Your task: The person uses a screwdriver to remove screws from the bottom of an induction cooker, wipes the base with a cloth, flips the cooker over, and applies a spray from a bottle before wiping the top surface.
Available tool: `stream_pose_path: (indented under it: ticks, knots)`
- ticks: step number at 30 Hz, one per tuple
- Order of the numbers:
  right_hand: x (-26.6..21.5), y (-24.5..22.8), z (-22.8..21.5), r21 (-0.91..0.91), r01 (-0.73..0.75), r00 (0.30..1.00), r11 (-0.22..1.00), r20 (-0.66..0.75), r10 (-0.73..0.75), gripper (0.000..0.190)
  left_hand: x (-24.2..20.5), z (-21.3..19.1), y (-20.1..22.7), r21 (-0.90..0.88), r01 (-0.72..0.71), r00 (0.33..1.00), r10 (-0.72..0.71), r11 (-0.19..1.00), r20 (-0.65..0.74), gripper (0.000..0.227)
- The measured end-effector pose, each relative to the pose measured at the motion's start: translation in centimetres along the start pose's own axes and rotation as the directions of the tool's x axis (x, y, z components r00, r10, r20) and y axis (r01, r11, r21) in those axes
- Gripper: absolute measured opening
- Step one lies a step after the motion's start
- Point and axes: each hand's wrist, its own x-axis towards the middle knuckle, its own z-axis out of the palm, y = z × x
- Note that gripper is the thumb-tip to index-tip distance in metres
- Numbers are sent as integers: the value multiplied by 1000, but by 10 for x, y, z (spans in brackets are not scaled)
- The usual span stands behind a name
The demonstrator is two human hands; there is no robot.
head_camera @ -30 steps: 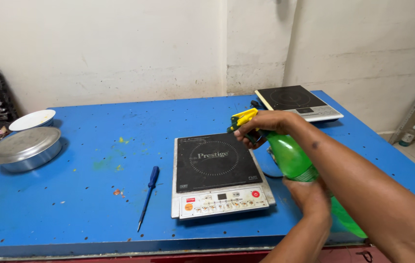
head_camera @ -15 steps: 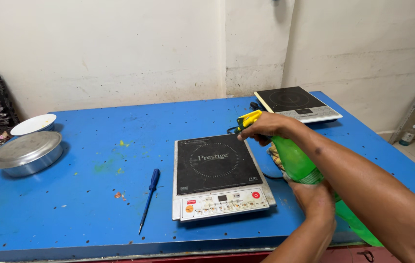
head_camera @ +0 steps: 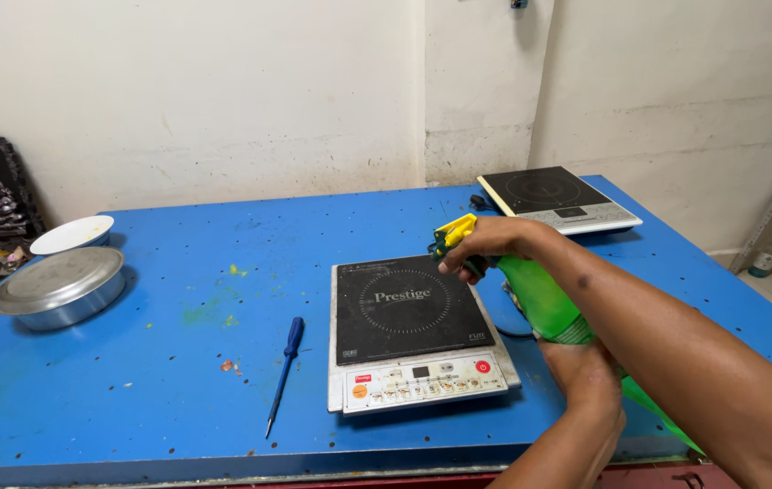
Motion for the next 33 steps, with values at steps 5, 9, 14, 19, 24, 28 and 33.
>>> stream_pose_path:
  ticks: [5, 9, 14, 19, 24, 28, 33]
  knots:
    - [-3, -2, -1, 73, -90, 981, 993, -166, 101, 31, -1, -2, 4, 101, -35, 999, 32, 994, 29, 87]
    - [-6, -3, -3, 55, -48, 995, 997, -82, 52, 19, -4, -7, 6, 5, -114, 988, 113, 993, 102, 91]
    - [-6, 5, -6, 92, -129, 955, 987, -258, 149, 32, -6, -11, 7, 97, -137, 984, 124, 986, 128, 100]
    - [-3, 13, -18, 120, -97, 972, 988, -203, 120, 22, -9, -9, 12, 20, -100, 976, 94, 995, 198, 95]
    - [-8, 24, -34, 67, -105, 928, 992, -353, 122, 26, -15, -5, 13, 115, -190, 953, 155, 975, 260, 70]
    - [-14, 30, -45, 122, -88, 948, 989, -295, 121, 17, -17, -3, 14, 53, -171, 923, 141, 984, 358, 60]
    - [-23, 41, -58, -30, -104, 888, 994, -453, 79, 30, -19, 1, 11, 47, -173, 879, 133, 984, 458, 58]
